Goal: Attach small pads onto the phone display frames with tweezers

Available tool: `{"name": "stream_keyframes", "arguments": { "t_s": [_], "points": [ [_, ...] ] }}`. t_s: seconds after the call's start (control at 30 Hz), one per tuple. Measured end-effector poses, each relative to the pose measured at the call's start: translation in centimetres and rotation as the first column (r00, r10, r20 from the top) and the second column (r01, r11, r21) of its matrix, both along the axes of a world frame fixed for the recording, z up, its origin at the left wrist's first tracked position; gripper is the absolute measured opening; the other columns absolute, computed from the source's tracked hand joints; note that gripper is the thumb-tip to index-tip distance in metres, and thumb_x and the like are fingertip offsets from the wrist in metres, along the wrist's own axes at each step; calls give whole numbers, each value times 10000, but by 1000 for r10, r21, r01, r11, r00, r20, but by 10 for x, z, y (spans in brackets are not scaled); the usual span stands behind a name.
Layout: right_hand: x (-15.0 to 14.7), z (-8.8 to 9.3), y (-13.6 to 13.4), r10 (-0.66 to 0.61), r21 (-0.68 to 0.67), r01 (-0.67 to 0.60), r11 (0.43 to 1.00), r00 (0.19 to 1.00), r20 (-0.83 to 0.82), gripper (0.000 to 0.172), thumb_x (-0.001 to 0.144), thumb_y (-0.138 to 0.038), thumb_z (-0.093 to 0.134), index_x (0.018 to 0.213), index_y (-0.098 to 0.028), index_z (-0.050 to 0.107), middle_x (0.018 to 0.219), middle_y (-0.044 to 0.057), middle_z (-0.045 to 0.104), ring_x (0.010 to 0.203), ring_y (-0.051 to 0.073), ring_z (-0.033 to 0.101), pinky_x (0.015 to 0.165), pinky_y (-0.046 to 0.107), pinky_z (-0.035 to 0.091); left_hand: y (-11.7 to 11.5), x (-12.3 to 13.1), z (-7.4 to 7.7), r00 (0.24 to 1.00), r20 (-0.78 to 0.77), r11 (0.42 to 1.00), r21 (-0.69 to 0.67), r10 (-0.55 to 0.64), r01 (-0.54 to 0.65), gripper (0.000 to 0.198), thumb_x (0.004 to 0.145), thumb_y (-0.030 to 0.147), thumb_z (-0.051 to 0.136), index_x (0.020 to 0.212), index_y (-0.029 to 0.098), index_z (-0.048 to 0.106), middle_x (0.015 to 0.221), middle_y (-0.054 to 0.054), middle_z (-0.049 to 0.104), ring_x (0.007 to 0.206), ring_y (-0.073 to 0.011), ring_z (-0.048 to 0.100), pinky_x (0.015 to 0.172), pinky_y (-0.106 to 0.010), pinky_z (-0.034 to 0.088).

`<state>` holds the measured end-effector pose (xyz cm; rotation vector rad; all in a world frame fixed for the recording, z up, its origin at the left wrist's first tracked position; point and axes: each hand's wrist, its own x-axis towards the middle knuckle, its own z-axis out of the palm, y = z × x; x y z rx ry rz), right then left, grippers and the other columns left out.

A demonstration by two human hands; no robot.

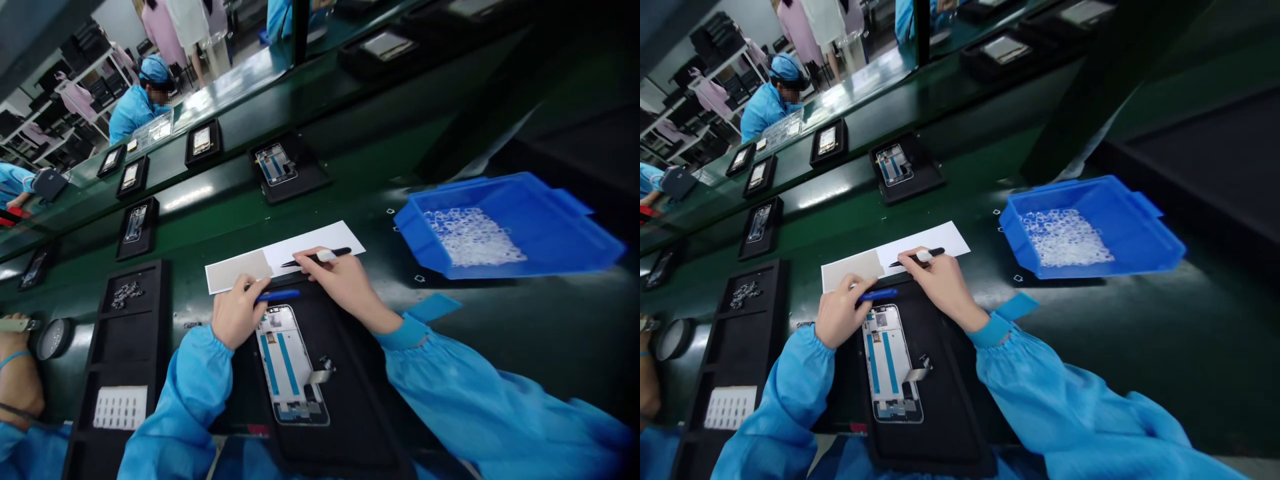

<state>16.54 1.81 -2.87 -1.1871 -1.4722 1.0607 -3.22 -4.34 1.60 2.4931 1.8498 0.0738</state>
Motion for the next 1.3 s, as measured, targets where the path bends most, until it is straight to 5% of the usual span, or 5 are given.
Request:
{"name": "stream_keyframes", "arguments": {
  "t_s": [0.17, 0.43, 0.83, 1.03, 1.3],
  "points": [
    [-18, 8, 18, -81, 29, 76, 997, 972, 220, 180, 828, -349, 626, 769, -179, 636, 653, 17, 638, 640, 246, 637, 606, 303, 435, 24, 4, -7, 998, -63, 996, -87, -9, 4, 392, 865, 472, 689, 1227, 325, 647, 1341, -37, 556, 944, -250, 681, 698, -327, 593],
    [-24, -3, 21, -69, -9, 73, 997, 965, 252, 165, 808, -301, 671, 720, -204, 573, 622, 8, 636, 638, 249, 649, 578, 291, 421, 21, 8, -3, 991, -130, 979, -199, 17, -42, 364, 952, 469, 564, 1300, 365, 588, 1426, 20, 489, 1007, -237, 662, 791, -352, 594],
    [-15, -6, 13, -108, -47, 101, 994, 974, -201, 440, 765, -621, 693, 737, -204, 554, 654, 54, 646, 686, 276, 682, 623, 332, 567, 21, -3, -4, 999, 40, 976, -214, 33, -24, 379, 932, 357, 626, 1309, 337, 589, 1436, 20, 487, 1115, -260, 620, 883, -362, 563],
    [-9, 8, -48, -65, -130, 36, 991, 970, -233, 512, 794, -660, 739, 717, -179, 581, 593, 58, 610, 553, 236, 637, 426, 259, 472, 12, -14, -6, 826, 531, 972, -223, 188, -77, 222, 962, 294, 548, 1063, 189, 717, 949, -22, 705, 904, -183, 659, 818, -246, 503],
    [-15, 1, -66, -34, -10, 34, 999, 999, -11, 397, 922, -512, 617, 692, -190, 591, 671, 36, 613, 589, 202, 605, 527, 283, 436, 13, -11, -6, 847, 458, 866, -500, 270, -5, 301, 923, 356, 523, 826, 139, 707, 689, 3, 632, 638, -146, 548, 605, -235, 366]
  ]
}}
